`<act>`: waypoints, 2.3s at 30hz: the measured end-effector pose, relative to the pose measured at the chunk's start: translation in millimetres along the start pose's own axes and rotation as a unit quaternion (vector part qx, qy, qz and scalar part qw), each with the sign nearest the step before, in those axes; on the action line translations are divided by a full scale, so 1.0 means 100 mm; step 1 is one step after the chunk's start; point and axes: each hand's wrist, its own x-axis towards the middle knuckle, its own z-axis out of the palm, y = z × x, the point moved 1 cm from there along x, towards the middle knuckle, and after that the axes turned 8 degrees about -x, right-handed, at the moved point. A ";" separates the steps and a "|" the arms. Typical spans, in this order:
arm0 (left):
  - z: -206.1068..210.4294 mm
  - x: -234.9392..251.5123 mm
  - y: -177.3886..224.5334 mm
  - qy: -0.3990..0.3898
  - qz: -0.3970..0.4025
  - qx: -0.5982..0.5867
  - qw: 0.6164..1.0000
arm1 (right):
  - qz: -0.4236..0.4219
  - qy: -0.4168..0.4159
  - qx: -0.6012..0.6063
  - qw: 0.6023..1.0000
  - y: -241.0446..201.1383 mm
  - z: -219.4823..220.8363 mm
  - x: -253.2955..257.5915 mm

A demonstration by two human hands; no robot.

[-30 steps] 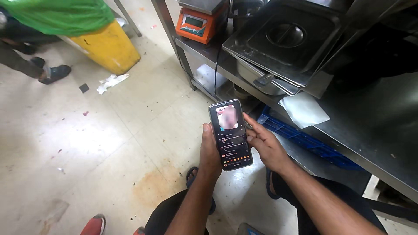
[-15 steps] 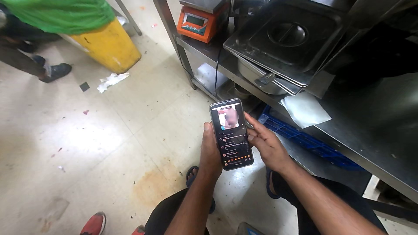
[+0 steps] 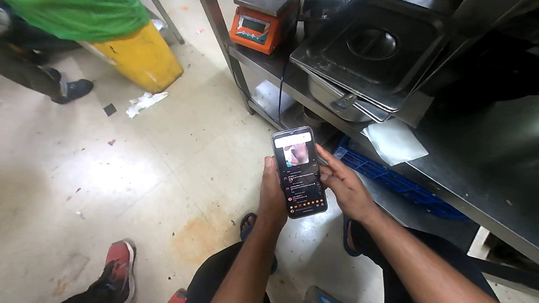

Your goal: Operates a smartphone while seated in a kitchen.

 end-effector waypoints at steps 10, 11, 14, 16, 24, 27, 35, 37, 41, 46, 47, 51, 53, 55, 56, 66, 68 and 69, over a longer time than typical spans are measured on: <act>0.00 0.00 0.00 -0.003 -0.001 0.005 1.000 | -0.003 0.000 0.002 1.000 0.02 0.00 0.01; 0.00 0.00 0.01 -0.002 -0.004 0.006 1.000 | -0.004 0.000 0.003 1.000 0.02 0.00 0.01; 0.01 0.01 0.01 0.005 -0.009 0.002 1.000 | -0.007 -0.001 0.000 1.000 0.02 0.00 0.01; 0.01 0.03 -0.01 0.011 -0.001 -0.017 1.000 | -0.005 -0.003 -0.003 1.000 0.02 0.00 0.01; 0.00 -0.01 0.03 0.029 -0.004 0.011 0.999 | 0.017 -0.043 -0.053 0.998 -0.02 -0.01 0.00; -0.01 -0.02 0.04 0.034 -0.008 0.007 0.999 | 0.020 -0.050 -0.057 0.997 -0.01 -0.01 0.00; -0.01 -0.01 0.02 0.026 -0.009 0.004 1.000 | 0.013 -0.033 -0.077 0.996 0.03 0.00 0.01; -0.01 -0.01 0.01 0.025 -0.008 -0.001 1.000 | 0.018 -0.035 -0.067 0.997 0.03 0.00 0.01; 0.01 0.00 0.02 0.030 -0.011 -0.003 0.999 | 0.023 -0.035 -0.069 0.997 -0.01 0.00 0.00; 0.00 0.01 0.01 0.037 -0.009 -0.004 0.999 | 0.031 -0.037 -0.086 0.995 -0.01 0.00 0.00; 0.00 0.02 0.00 0.040 -0.005 -0.014 0.999 | 0.029 -0.036 -0.091 0.995 0.00 0.00 0.00; 0.02 0.02 0.02 0.039 -0.013 -0.019 0.999 | 0.030 -0.034 -0.080 0.996 0.01 0.00 0.00; 0.01 0.00 0.03 0.030 -0.018 -0.004 0.999 | 0.032 -0.032 -0.069 0.997 0.00 0.00 0.00; 0.01 -0.01 0.03 0.025 -0.018 -0.002 1.000 | 0.032 -0.033 -0.064 0.997 0.00 0.00 0.00; 0.01 -0.01 0.03 0.026 -0.018 0.000 0.999 | 0.030 -0.034 -0.065 0.997 -0.01 0.00 0.00; 0.02 0.01 0.02 0.050 -0.012 -0.005 0.999 | 0.044 -0.063 -0.103 0.992 -0.02 0.00 0.00; 0.01 -0.01 0.02 0.045 -0.012 0.005 0.999 | 0.042 -0.057 -0.106 0.992 -0.03 0.00 0.00; 0.01 -0.01 0.02 0.045 -0.011 0.006 0.999 | 0.040 -0.055 -0.106 0.992 -0.03 0.00 0.00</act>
